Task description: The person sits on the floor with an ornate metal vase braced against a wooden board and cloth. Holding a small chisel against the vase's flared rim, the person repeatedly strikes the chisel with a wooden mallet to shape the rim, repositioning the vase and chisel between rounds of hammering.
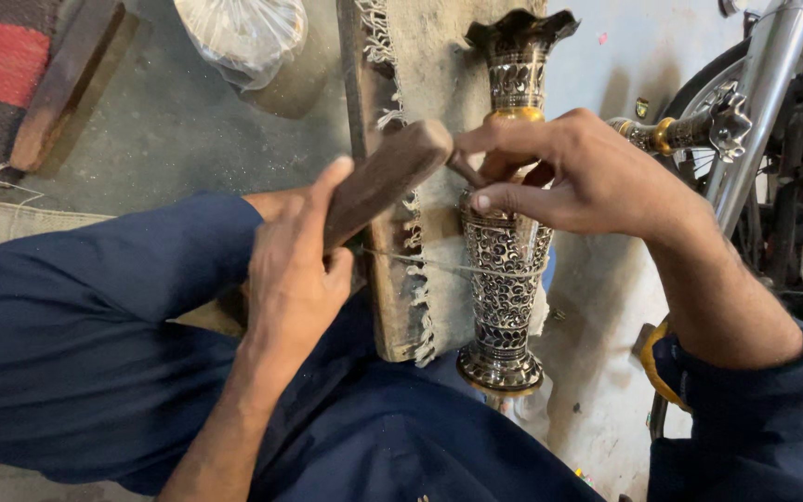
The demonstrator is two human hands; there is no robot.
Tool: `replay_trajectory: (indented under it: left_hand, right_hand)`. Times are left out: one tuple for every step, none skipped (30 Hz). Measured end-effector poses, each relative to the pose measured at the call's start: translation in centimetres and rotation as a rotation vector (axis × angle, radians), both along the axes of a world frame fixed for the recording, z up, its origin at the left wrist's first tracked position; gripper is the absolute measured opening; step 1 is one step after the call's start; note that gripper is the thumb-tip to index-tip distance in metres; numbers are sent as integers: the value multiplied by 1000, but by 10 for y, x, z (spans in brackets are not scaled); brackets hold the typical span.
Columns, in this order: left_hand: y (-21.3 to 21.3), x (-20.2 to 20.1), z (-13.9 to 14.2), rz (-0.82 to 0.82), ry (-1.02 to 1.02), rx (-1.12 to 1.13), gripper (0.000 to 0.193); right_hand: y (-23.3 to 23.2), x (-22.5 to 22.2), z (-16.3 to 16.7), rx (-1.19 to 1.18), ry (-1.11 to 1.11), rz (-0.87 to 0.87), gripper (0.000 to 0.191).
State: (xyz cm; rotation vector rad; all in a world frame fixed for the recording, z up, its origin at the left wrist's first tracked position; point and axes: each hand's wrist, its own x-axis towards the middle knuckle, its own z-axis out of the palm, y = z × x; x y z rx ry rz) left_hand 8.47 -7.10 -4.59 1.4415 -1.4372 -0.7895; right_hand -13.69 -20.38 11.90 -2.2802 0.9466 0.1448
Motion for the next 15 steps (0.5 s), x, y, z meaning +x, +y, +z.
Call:
replay_trajectory:
  left_hand:
    - [1, 0, -1, 6, -170, -38, 82]
    - [1, -1, -3, 34, -12, 71, 82]
    - [1, -2, -4, 57, 145, 174, 81]
    - [2, -3, -5, 75, 304, 286, 82]
    - [3, -3, -6, 57, 116, 201, 81]
    - [3, -3, -6, 38, -73, 109, 81]
    - [3, -3, -7, 24, -261, 13, 81]
    - [2, -4, -7, 50, -82, 42, 80]
    - [2, -4, -7, 70, 99, 69, 79]
    - [1, -4, -6, 87, 281, 104, 78]
    - [1, -4, -6, 59, 125, 90, 79]
    - [1, -4, -6, 36, -31, 70, 80]
    - [1, -3, -5, 18, -188, 43, 81]
    - [0, -4, -5, 36, -31, 72, 78]
    - [-1, -4, -4, 51, 129, 105, 75]
  right_hand:
    - [-2, -1, 0, 3, 1, 12, 47]
    - [-3, -1, -1, -3, 6, 17, 47]
    - [-3, -2, -1, -14, 10, 19, 46]
    - [-3, -3, -1, -17, 14, 18, 45]
    - [-4, -4, -1, -9, 14, 20, 46]
    - [-4, -5, -2, -8, 11, 25, 47]
    - [-5, -5, -2, -10, 8, 35, 47]
    - [-7, -5, -3, -17, 6, 50, 48]
    - [-7, -6, -3, -26, 4, 60, 48]
    - [-7, -6, -3, -27, 5, 68, 48]
    - [-7, -6, -4, -9, 17, 57, 48]
    - [-8, -6, -4, 5, 30, 53, 48]
    - [-10, -5, -5, 11, 40, 53, 48]
    - [-11, -5, -5, 10, 26, 60, 48]
    - [-12, -6, -4, 14, 15, 64, 49]
